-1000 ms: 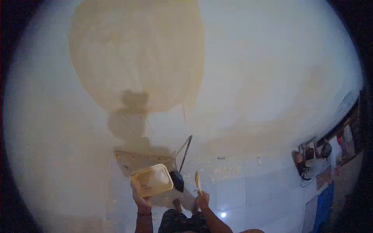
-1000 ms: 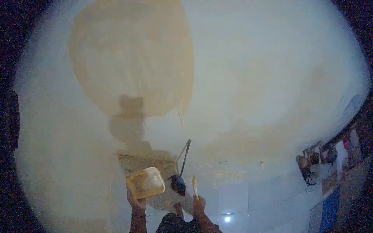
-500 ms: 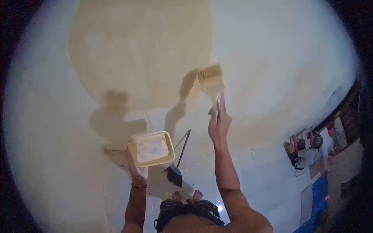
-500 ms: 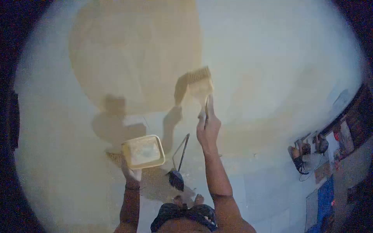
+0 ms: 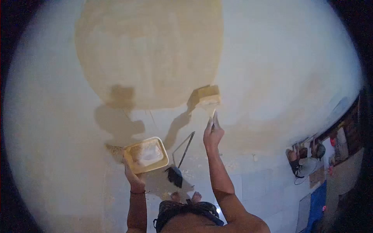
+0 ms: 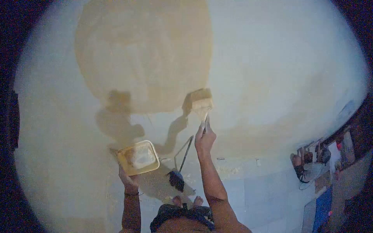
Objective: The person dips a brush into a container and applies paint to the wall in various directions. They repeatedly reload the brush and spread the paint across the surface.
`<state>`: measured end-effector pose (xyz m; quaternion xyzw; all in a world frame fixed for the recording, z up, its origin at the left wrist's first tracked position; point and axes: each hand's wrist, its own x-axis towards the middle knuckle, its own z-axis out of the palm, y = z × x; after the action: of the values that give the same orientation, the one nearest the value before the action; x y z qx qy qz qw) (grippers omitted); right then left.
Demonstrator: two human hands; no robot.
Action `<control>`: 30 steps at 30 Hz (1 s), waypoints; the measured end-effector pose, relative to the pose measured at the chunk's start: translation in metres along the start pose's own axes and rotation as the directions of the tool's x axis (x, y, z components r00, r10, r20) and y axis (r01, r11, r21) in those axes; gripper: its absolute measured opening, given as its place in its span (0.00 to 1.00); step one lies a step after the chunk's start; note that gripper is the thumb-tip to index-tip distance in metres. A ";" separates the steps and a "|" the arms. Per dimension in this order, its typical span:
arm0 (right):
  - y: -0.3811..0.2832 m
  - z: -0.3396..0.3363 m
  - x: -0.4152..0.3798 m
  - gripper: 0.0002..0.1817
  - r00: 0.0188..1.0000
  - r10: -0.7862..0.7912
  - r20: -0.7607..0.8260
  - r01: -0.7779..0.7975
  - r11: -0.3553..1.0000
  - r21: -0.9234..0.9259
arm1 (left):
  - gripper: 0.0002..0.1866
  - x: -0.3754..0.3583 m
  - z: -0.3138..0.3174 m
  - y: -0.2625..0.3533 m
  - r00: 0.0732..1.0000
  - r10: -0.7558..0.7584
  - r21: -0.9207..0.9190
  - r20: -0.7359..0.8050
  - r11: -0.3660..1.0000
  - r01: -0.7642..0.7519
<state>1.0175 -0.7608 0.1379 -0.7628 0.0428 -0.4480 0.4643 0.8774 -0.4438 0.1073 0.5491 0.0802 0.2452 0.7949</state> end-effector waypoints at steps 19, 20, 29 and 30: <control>0.088 0.103 -0.089 0.24 0.961 0.223 0.166 -0.240 0.967 0.091 | 0.29 -0.016 -0.014 -0.033 0.993 -0.095 -0.359 -0.076 0.931 0.062; 0.080 0.094 -0.076 0.23 0.951 0.277 0.138 -0.287 0.956 0.060 | 0.29 -0.016 -0.033 -0.045 0.991 -0.100 -0.351 -0.089 0.934 0.063; 0.117 0.176 -0.117 0.25 0.921 0.388 0.048 -0.390 0.910 0.139 | 0.28 -0.020 -0.028 -0.021 0.958 -0.201 -0.347 -0.203 0.930 0.122; 0.110 0.179 -0.128 0.25 0.917 0.396 0.048 -0.399 0.906 0.141 | 0.29 -0.020 -0.030 -0.020 0.961 -0.191 -0.332 -0.198 0.936 0.118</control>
<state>1.1097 -0.6411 -0.0562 -0.7054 0.1597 -0.3391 0.6016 0.8538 -0.4339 0.0740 0.3747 0.1733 0.2526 0.8751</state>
